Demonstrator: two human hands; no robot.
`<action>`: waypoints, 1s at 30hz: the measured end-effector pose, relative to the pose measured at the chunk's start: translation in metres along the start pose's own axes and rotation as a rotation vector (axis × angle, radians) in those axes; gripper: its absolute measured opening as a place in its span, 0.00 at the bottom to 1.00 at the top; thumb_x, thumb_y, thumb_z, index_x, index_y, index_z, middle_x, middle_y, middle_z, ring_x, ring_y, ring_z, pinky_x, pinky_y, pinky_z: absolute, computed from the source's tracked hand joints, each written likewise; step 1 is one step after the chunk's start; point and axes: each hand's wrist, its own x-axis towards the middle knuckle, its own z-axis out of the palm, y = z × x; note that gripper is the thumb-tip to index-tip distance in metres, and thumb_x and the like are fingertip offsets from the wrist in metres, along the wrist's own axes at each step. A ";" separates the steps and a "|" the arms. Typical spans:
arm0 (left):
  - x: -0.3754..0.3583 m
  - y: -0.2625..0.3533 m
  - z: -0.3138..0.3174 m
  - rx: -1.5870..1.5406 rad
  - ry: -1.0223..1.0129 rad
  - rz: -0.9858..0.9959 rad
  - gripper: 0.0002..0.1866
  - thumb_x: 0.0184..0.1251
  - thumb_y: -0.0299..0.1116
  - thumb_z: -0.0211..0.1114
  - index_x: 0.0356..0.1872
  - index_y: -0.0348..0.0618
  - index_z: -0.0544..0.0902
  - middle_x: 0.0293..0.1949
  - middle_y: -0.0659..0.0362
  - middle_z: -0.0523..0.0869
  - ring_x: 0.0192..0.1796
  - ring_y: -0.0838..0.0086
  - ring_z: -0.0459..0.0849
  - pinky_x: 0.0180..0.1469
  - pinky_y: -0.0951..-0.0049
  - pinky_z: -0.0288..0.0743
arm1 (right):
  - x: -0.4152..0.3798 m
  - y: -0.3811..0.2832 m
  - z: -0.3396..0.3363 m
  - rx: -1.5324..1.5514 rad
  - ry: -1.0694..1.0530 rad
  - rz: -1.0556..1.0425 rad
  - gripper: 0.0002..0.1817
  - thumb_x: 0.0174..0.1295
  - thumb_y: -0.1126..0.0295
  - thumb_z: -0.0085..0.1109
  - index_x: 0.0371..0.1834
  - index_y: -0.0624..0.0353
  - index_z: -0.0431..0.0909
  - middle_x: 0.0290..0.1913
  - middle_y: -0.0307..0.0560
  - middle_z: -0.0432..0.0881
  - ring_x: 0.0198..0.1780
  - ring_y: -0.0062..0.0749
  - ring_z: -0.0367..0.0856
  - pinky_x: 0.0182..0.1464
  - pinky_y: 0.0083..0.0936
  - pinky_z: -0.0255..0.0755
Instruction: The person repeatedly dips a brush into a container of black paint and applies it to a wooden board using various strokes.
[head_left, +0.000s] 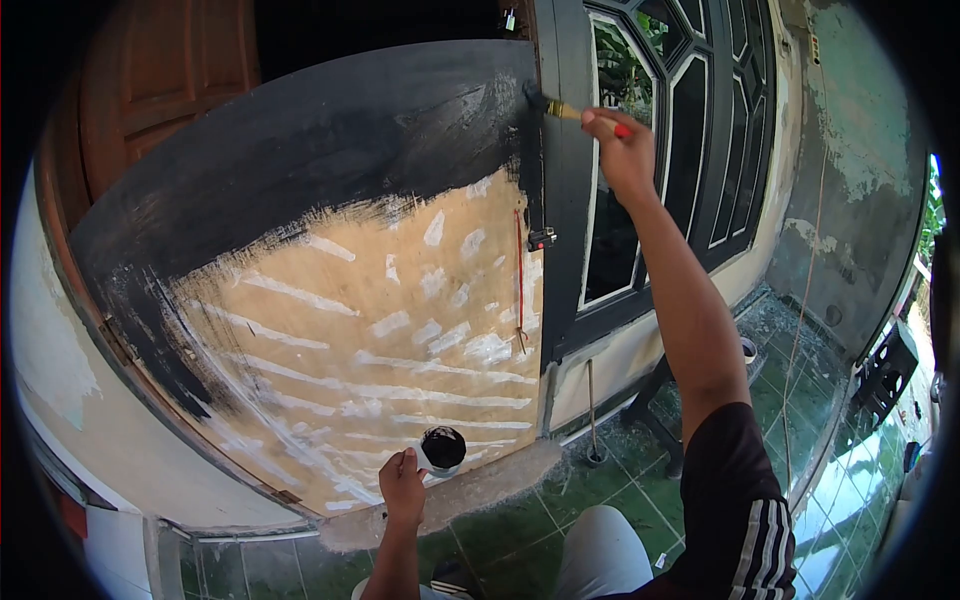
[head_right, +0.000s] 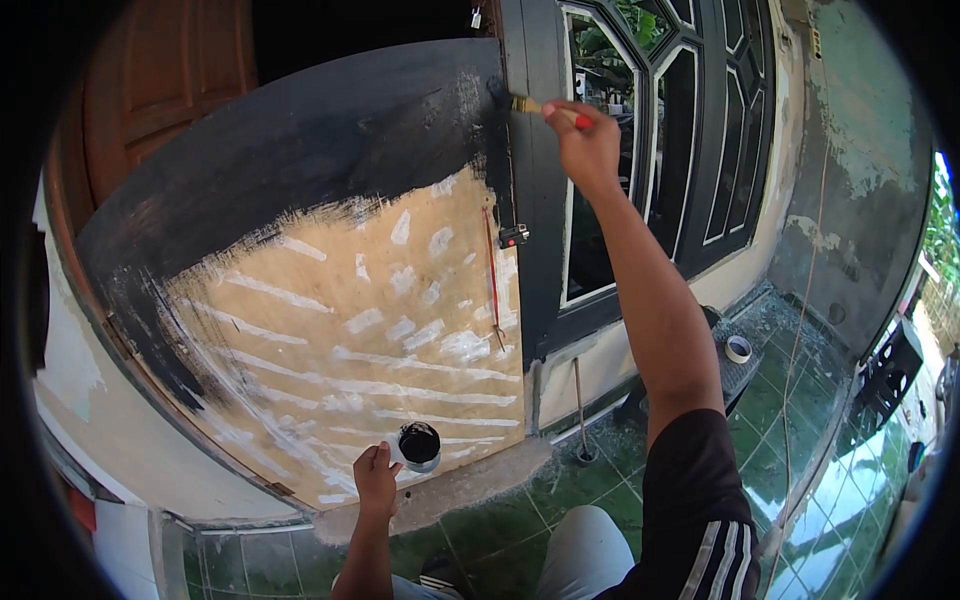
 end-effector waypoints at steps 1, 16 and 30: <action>-0.001 0.000 0.000 0.000 0.000 -0.003 0.17 0.83 0.38 0.57 0.42 0.30 0.82 0.39 0.57 0.83 0.44 0.74 0.84 0.54 0.65 0.85 | -0.011 0.008 -0.005 -0.016 -0.029 0.018 0.16 0.62 0.62 0.73 0.46 0.62 0.91 0.34 0.46 0.90 0.35 0.23 0.83 0.42 0.23 0.74; -0.001 0.003 0.011 -0.010 -0.015 -0.007 0.17 0.83 0.38 0.58 0.42 0.30 0.83 0.39 0.57 0.84 0.42 0.76 0.84 0.53 0.67 0.85 | -0.020 0.003 -0.009 -0.104 -0.038 -0.042 0.13 0.64 0.64 0.72 0.44 0.62 0.91 0.31 0.41 0.88 0.32 0.19 0.80 0.39 0.20 0.73; -0.004 0.001 0.010 0.010 -0.072 -0.012 0.17 0.83 0.38 0.57 0.41 0.31 0.83 0.38 0.59 0.84 0.42 0.76 0.84 0.53 0.66 0.85 | -0.017 0.012 -0.019 -0.078 -0.042 -0.038 0.11 0.64 0.67 0.70 0.44 0.61 0.91 0.27 0.42 0.86 0.30 0.20 0.79 0.36 0.20 0.72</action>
